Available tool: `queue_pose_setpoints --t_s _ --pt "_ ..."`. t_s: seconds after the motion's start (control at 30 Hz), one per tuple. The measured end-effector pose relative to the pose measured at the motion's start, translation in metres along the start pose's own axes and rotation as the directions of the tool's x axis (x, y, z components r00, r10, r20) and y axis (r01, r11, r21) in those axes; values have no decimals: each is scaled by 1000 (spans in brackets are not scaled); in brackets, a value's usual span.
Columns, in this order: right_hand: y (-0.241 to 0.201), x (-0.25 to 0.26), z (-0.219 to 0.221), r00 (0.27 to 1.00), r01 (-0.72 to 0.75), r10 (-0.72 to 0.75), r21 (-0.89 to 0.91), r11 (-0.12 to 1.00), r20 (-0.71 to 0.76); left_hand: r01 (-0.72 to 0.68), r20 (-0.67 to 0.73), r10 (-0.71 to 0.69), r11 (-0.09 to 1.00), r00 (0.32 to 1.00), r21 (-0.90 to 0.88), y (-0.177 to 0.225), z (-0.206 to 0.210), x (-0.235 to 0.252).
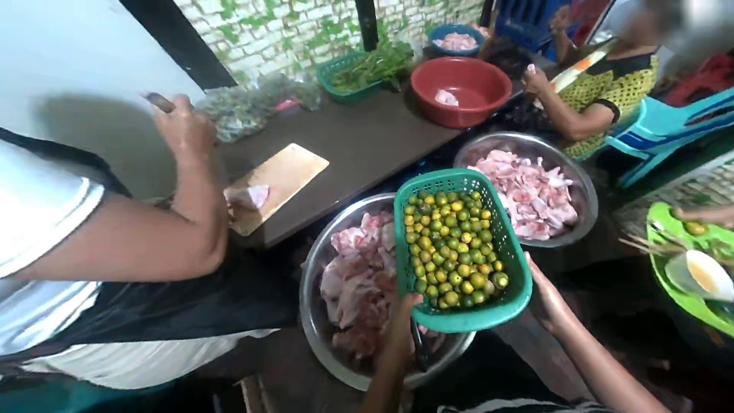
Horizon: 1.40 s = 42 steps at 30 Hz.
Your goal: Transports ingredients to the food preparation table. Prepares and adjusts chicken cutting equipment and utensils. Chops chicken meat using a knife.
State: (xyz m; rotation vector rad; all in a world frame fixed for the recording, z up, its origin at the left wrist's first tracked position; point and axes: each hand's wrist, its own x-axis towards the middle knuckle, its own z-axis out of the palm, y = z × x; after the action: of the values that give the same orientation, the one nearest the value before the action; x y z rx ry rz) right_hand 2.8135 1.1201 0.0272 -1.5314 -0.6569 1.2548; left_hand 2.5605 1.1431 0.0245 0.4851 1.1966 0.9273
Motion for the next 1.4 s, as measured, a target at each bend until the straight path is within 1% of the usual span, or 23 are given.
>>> queue_pose_setpoints --t_s 0.07,0.13,0.17,0.3,0.37,0.43,0.47,0.53,0.6,0.67,0.7,0.77,0.87,1.03,1.17,1.3,1.4 --pt "-12 32 0 996 84 -77 -156 984 50 -62 -23 63 998 998 10 6 6 12" --pt "-27 67 -3 982 186 -170 -336 923 76 -112 -63 114 993 991 31 10 12 22" --pt "-36 85 -8 977 211 -191 -409 888 90 -123 -93 125 992 988 29 13 17 27" --pt "-85 158 -39 975 221 -170 -614 758 142 -132 -283 116 991 952 -38 25 48 62" --pt "-119 191 -56 967 253 -175 -679 689 182 -159 -319 131 985 939 -66 27 67 85" --pt "-152 225 -71 951 307 -189 -703 641 243 -206 -401 148 973 904 -104 27 90 111" --pt "-167 242 -76 939 344 -210 -705 620 274 -222 -420 156 968 894 -115 27 99 125" --pt "-188 266 -86 912 409 -253 -706 577 322 -242 -466 172 966 868 -95 28 115 155" --pt "-199 286 -100 879 476 -308 -693 541 363 -245 -495 172 966 852 -87 31 129 186" --pt "-202 307 -116 851 525 -355 -647 553 387 -272 -538 181 958 823 -93 36 136 221" --pt "-201 315 -125 847 532 -366 -624 573 386 -286 -537 188 953 823 -104 36 137 236" --pt "-201 327 -142 845 535 -393 -579 615 363 -314 -566 194 941 802 -122 35 141 268" --pt "-197 341 -163 855 519 -427 -525 675 296 -327 -583 177 931 793 -162 45 152 301" --pt "-189 360 -184 904 424 -383 -518 743 191 -227 -557 107 962 823 -151 65 153 351" --pt "-183 372 -186 921 373 -374 -529 763 111 -102 -577 44 992 816 -68 79 166 379" --pt "-179 379 -191 934 332 -349 -563 757 82 -101 -616 38 993 787 -67 93 186 402" --pt "-179 379 -192 957 264 -287 -551 792 47 -106 -600 21 989 799 -107 100 190 422"
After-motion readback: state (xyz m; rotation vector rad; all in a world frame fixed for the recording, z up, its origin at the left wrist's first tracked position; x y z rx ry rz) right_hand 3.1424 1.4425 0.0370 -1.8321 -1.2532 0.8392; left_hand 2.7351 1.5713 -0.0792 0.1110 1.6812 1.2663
